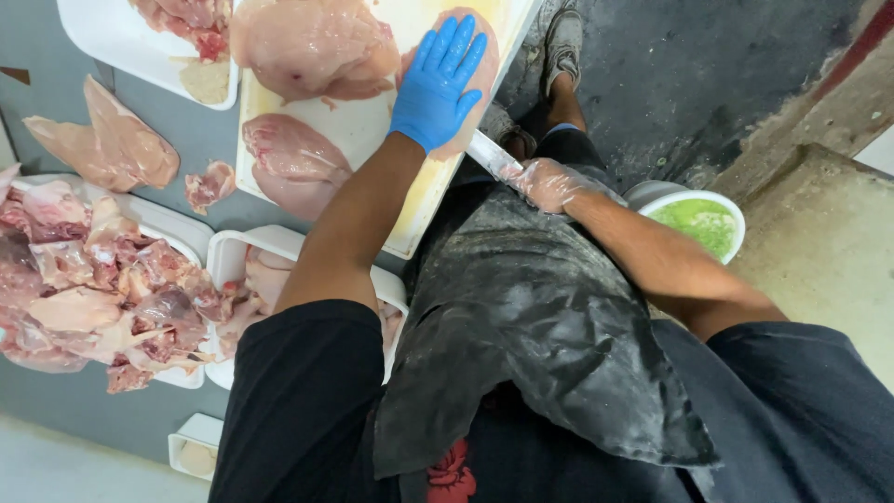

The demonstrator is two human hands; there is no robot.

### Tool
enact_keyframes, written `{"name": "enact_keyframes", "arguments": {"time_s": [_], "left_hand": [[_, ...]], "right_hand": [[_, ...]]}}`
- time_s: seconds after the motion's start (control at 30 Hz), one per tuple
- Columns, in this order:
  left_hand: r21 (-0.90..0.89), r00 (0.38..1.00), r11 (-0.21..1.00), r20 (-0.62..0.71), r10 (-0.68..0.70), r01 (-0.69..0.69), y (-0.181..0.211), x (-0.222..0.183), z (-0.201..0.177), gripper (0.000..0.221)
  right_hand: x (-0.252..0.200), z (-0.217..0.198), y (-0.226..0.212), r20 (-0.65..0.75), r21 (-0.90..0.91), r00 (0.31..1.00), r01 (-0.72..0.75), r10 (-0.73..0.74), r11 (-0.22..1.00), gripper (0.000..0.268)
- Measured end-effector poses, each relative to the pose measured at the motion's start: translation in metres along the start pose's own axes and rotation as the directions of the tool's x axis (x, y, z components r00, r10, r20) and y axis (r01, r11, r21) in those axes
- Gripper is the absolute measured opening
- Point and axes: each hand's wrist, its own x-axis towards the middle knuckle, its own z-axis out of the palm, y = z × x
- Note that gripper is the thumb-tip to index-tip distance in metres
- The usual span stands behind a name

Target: A worker in a food processing facility is deboning and slicing raw chicken breasts on a cutting board at a high speed.

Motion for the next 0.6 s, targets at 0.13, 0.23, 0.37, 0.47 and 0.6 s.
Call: {"name": "enact_keyframes", "arguments": {"time_s": [0.13,0.23,0.37,0.47,0.6], "left_hand": [[-0.024,0.997,0.999,-0.075,0.034,-0.036,-0.003,-0.001,0.004,0.073],[-0.071,0.991,0.996,-0.122,0.046,-0.055,-0.002,-0.002,0.006,0.076],[-0.057,1.000,0.998,-0.017,0.019,-0.020,0.002,-0.002,-0.003,0.070],[-0.017,1.000,1.000,-0.012,0.016,-0.017,0.007,0.004,-0.011,0.069],[0.047,0.948,0.949,-0.084,-0.307,0.312,0.032,0.031,-0.019,0.059]], "right_hand": [[-0.003,0.001,0.016,0.051,-0.125,0.999,0.018,-0.012,0.992,0.077],[-0.045,-0.016,-0.004,0.125,-0.274,0.991,-0.010,0.046,0.962,0.075],[-0.060,-0.016,0.011,0.122,-0.272,0.985,-0.085,0.122,0.958,0.079],[-0.075,-0.031,0.012,0.144,-0.308,0.986,-0.035,0.083,0.951,0.076],[-0.106,-0.045,0.014,0.124,-0.412,0.989,-0.018,0.075,0.911,0.079]]}}
